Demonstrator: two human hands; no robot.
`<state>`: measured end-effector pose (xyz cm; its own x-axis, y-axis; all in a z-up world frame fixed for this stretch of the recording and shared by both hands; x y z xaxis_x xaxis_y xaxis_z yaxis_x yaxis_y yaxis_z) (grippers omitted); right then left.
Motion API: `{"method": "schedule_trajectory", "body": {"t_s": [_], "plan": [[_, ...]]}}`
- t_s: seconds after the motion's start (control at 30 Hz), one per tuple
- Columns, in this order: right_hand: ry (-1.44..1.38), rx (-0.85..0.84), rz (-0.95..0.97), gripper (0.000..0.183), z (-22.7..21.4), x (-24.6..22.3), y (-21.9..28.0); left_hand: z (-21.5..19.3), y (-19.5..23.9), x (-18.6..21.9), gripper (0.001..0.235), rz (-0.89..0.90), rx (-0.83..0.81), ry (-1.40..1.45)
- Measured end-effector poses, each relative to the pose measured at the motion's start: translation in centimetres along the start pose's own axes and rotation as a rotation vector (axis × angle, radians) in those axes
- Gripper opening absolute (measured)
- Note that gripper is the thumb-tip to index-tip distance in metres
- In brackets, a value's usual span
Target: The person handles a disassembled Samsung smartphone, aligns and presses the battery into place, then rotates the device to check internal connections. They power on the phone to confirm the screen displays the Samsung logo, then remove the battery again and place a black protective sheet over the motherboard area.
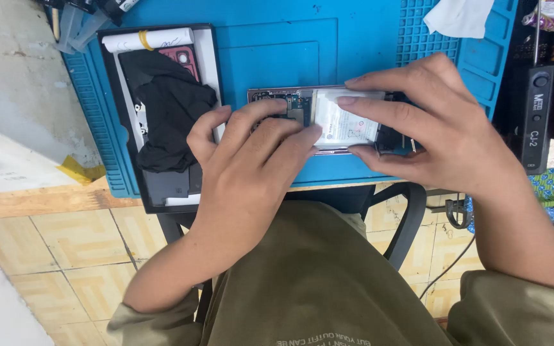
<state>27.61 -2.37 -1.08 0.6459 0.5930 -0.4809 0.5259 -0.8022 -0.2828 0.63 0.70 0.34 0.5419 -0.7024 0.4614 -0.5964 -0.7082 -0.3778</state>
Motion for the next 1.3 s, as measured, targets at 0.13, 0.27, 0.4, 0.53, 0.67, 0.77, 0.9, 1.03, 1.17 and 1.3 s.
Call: {"method": "schedule_trajectory", "body": {"t_s": [0.13, 0.27, 0.4, 0.53, 0.67, 0.77, 0.9, 1.03, 1.17, 1.3], "plan": [[-0.008, 0.046, -0.001, 0.049, 0.4, 0.1, 0.2, -0.6, -0.5, 0.2, 0.016, -0.018, -0.048, 0.074], [0.012, 0.100, -0.013, 0.048, 0.4, 0.3, 0.8, -0.9, -0.7, 0.3, 0.007, -0.114, -0.128, 0.240], [-0.002, 0.139, -0.024, 0.049, 0.6, 0.3, 0.8, -1.0, -0.8, 0.4, 0.006, -0.238, -0.196, 0.327], [0.007, 0.121, -0.017, 0.049, 0.7, 0.1, 0.9, -0.6, -0.8, 0.0, 0.007, -0.241, -0.210, 0.319], [-0.005, 0.123, -0.021, 0.043, 0.7, 0.1, 0.8, -0.4, -1.4, -0.2, 0.006, -0.362, -0.242, 0.412], [-0.009, 0.124, -0.022, 0.044, 0.7, 0.3, 1.0, -0.3, -1.4, 0.0, 0.009, -0.386, -0.225, 0.434], [0.007, 0.119, -0.022, 0.043, 0.7, 0.3, 1.1, 0.2, -1.1, -0.1, 0.010, -0.388, -0.201, 0.419], [0.013, 0.104, -0.044, 0.043, 0.7, 0.5, 1.2, 0.4, -1.3, 0.1, 0.015, -0.406, -0.203, 0.425], [0.011, 0.032, -0.051, 0.043, 0.1, 0.5, 1.2, -0.1, -1.4, 0.4, 0.014, -0.352, -0.258, 0.398], [0.021, -0.109, -0.052, 0.044, -1.1, -0.1, 0.5, -2.1, -0.6, 1.3, 0.040, -0.166, -0.176, 0.169]]}}
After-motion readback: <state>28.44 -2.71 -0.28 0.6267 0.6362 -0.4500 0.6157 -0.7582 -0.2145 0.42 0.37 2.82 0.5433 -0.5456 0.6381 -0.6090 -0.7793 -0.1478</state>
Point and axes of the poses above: each hand's wrist, its own y-axis away from the middle knuckle, its own z-axis out of the palm, x = y × z, the point moved 1 cm from there along -y, towards the middle knuckle, and after that the axes turned 3 degrees about x, right-handed, at the moved point
